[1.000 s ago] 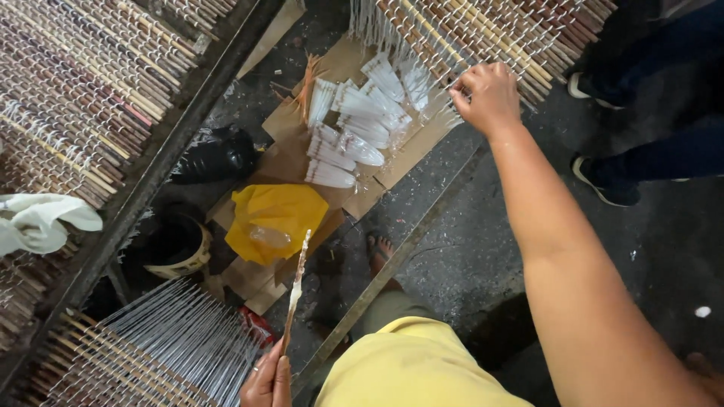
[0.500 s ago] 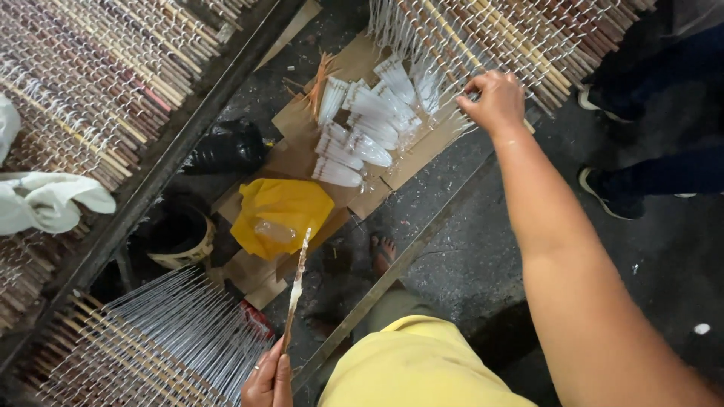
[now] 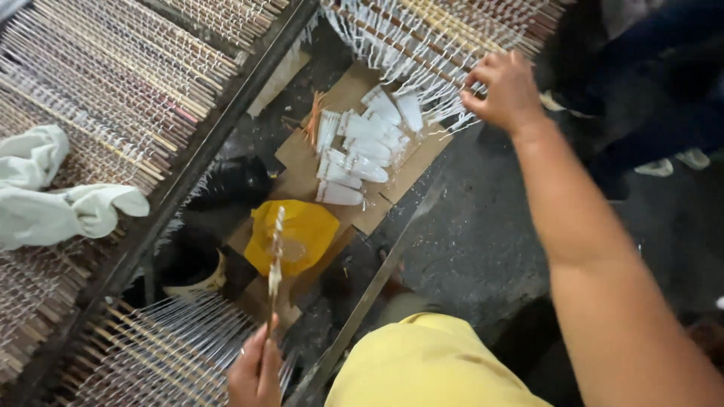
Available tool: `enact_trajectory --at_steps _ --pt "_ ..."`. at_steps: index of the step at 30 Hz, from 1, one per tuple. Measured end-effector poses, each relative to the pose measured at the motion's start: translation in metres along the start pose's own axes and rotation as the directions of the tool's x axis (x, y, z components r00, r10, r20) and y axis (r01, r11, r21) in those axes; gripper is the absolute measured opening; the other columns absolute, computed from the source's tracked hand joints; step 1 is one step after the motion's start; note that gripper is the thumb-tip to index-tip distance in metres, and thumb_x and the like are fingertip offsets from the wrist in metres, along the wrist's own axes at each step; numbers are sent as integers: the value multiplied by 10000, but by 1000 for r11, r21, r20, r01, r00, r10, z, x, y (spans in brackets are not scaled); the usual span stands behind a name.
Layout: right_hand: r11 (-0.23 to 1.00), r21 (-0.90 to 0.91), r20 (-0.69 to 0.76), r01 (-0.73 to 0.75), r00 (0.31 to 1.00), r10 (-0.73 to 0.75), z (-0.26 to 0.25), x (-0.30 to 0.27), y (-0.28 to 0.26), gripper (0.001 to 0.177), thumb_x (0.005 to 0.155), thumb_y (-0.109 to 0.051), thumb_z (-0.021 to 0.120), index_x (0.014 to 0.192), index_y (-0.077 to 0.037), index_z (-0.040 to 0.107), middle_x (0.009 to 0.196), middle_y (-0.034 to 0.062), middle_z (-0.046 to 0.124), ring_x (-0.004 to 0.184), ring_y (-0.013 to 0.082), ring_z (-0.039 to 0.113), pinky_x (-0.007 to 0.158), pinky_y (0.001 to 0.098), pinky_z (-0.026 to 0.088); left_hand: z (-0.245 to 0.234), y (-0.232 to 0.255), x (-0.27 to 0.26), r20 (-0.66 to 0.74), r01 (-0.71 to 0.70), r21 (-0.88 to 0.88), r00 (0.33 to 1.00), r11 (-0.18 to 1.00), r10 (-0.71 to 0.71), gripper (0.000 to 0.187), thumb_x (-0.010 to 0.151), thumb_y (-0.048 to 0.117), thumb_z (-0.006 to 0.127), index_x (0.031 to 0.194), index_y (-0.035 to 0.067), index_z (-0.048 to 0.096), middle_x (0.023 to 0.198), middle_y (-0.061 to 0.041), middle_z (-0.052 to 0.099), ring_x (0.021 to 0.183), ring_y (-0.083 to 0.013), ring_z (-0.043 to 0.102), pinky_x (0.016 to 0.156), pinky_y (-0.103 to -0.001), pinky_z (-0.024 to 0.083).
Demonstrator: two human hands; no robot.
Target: Dipping a large frame of candle wicks into a vat of molten wax to build up layers of wax on the candles.
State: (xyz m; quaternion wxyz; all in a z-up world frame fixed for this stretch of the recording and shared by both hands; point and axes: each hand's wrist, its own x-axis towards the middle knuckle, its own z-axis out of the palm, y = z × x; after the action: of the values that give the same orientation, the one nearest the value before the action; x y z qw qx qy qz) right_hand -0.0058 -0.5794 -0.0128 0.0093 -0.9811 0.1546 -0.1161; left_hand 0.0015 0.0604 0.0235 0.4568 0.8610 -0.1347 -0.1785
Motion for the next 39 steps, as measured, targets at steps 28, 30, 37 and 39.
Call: enact_trajectory --at_steps 28,30,37,39 --pt "980 -84 19 -182 983 184 -289 -535 -397 172 838 -246 799 900 -133 685 1040 41 651 975 327 588 826 454 512 39 109 -176 653 -745 -326 268 582 708 515 967 21 496 1482 30 489 1255 -173 736 834 -303 772 677 -438 611" --pt "968 -67 2 -243 970 244 -294 -563 -407 139 822 -222 806 893 -170 698 1040 11 651 1008 298 584 843 438 513 46 105 -197 681 -758 -311 243 574 691 468 993 58 507 1460 46 524 1297 -194 708 883 -316 779 693 -439 636" --pt "917 -197 -108 -346 938 330 -282 -669 -416 253 773 -428 763 859 -227 637 935 -20 623 1036 274 597 834 419 517 56 93 -286 684 -945 -37 213 325 697 583 921 108 518 1490 229 563 740 -197 719 619 -413 723 544 -536 585" --pt "906 -150 -96 -395 918 384 -286 -695 -424 241 776 -410 759 884 -227 645 963 -19 631 1040 276 594 828 412 514 65 83 -307 630 -931 -159 159 328 760 601 902 45 522 1479 202 579 831 -227 746 674 -427 718 594 -531 583"
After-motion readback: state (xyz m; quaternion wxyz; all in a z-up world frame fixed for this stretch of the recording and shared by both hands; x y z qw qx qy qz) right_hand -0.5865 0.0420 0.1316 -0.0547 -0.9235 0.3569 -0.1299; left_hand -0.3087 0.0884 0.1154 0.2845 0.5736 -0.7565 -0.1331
